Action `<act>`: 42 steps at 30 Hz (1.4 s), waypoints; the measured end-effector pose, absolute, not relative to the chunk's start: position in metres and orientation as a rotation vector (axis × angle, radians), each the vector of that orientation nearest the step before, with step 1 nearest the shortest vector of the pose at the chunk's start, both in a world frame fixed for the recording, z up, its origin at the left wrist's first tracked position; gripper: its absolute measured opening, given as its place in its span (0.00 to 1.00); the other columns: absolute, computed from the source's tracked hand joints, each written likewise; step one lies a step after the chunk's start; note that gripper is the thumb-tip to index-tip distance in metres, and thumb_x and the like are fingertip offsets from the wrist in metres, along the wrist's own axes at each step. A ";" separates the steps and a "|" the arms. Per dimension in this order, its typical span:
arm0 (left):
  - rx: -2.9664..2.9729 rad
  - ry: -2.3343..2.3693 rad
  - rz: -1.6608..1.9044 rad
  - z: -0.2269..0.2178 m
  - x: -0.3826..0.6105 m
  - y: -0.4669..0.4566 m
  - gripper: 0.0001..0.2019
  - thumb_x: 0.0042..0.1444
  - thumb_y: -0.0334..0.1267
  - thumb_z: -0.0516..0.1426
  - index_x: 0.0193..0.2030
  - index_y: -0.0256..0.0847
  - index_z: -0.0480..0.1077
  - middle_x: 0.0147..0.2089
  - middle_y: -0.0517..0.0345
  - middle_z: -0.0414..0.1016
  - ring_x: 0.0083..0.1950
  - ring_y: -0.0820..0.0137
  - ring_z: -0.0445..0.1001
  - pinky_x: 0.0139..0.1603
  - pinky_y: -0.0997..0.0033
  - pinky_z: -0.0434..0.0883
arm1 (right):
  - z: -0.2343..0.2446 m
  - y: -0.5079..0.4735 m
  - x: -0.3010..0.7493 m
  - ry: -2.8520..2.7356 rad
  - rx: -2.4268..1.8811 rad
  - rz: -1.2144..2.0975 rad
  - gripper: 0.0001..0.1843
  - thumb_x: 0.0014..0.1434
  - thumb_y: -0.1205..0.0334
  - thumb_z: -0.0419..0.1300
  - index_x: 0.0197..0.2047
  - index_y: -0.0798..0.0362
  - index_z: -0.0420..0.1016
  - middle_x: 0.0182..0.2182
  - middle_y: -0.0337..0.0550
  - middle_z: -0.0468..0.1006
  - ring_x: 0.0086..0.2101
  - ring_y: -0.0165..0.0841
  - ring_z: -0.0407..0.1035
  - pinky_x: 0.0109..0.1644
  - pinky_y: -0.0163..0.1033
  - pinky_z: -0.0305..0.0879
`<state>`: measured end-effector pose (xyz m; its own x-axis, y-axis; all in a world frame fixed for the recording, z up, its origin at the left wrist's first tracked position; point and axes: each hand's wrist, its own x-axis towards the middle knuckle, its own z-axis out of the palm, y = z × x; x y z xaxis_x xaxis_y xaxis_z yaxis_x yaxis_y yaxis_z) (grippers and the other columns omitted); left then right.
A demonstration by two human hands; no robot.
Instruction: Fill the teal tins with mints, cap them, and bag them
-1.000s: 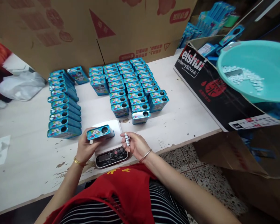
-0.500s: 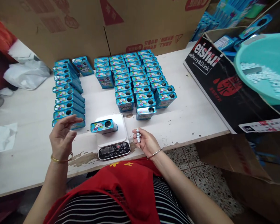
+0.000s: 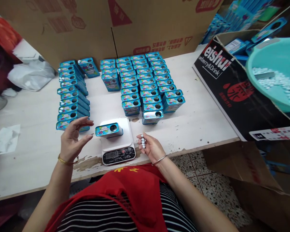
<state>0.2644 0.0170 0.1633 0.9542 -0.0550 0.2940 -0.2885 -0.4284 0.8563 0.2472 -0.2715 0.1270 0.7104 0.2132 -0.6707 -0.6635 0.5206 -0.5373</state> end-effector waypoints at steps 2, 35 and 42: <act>2.035 -0.270 0.228 0.163 0.266 0.016 0.30 0.51 0.46 0.65 0.59 0.43 0.64 0.51 0.49 0.72 0.52 0.61 0.72 0.58 0.53 0.69 | 0.126 -0.271 0.247 0.579 -0.870 0.563 0.15 0.52 0.54 0.66 0.34 0.59 0.74 0.23 0.37 0.71 0.19 0.23 0.64 0.17 0.28 0.54; 2.012 -0.307 0.124 0.125 0.279 -0.017 0.22 0.52 0.47 0.64 0.51 0.41 0.68 0.47 0.52 0.75 0.46 0.64 0.75 0.48 0.64 0.73 | 0.153 -0.240 0.253 0.453 -0.803 0.684 0.16 0.49 0.56 0.69 0.36 0.60 0.76 0.23 0.38 0.73 0.18 0.22 0.63 0.16 0.26 0.52; 2.278 -0.343 0.705 0.169 0.246 -0.030 0.20 0.54 0.42 0.62 0.54 0.44 0.67 0.44 0.52 0.73 0.46 0.61 0.71 0.46 0.58 0.69 | 0.159 -0.246 0.238 0.395 -0.847 0.794 0.20 0.50 0.49 0.68 0.35 0.59 0.76 0.20 0.33 0.68 0.15 0.19 0.56 0.15 0.27 0.40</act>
